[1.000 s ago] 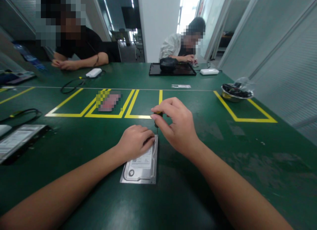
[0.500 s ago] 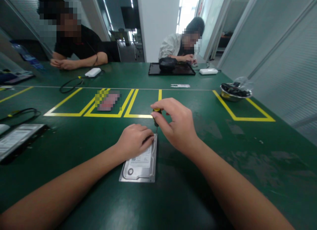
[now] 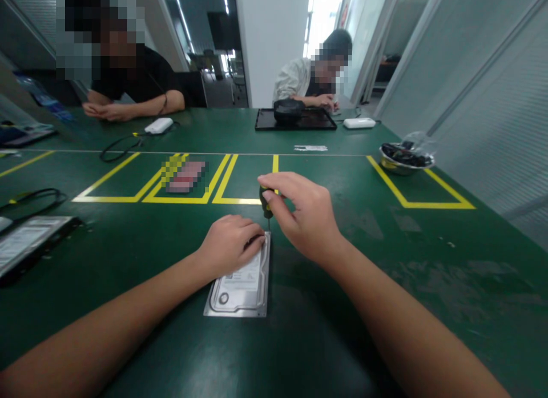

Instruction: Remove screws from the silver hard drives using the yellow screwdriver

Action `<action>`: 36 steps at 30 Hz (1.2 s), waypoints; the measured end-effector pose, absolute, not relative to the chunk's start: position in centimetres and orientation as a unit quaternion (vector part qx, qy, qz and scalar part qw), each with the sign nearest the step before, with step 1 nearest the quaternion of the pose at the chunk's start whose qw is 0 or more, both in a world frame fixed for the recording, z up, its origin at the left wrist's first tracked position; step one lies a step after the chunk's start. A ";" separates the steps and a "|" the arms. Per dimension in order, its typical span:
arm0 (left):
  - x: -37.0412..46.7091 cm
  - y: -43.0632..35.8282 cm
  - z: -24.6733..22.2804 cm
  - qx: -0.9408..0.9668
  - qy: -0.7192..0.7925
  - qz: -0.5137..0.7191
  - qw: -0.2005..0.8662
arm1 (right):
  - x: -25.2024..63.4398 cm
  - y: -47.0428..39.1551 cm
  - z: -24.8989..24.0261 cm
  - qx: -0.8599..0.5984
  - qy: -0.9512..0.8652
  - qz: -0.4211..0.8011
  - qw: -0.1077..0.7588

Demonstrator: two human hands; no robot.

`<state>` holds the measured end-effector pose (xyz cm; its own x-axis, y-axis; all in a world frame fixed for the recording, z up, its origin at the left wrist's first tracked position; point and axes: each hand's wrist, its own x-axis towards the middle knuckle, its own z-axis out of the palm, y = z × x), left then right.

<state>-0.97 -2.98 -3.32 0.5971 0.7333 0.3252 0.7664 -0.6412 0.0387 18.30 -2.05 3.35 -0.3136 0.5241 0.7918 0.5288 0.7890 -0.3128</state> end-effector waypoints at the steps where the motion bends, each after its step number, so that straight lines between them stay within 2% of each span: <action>1: -1.0 -3.0 -3.3 -0.892 -0.420 -0.156 0.053 | 18.3 -2.0 3.4 -0.328 -0.809 -0.006 0.488; 26: -1.0 -2.8 -3.5 -0.891 -0.426 -0.153 0.043 | 18.4 -2.0 3.5 -0.341 -0.803 -0.036 0.487; 30: -1.0 -2.4 -3.3 -0.887 -0.432 -0.161 0.002 | 18.3 -2.0 3.6 -0.338 -0.805 -0.031 0.486; 36: -0.9 -1.6 -2.9 -0.869 -0.443 -0.186 -0.120 | 18.4 -2.2 3.8 -0.323 -0.814 0.000 0.482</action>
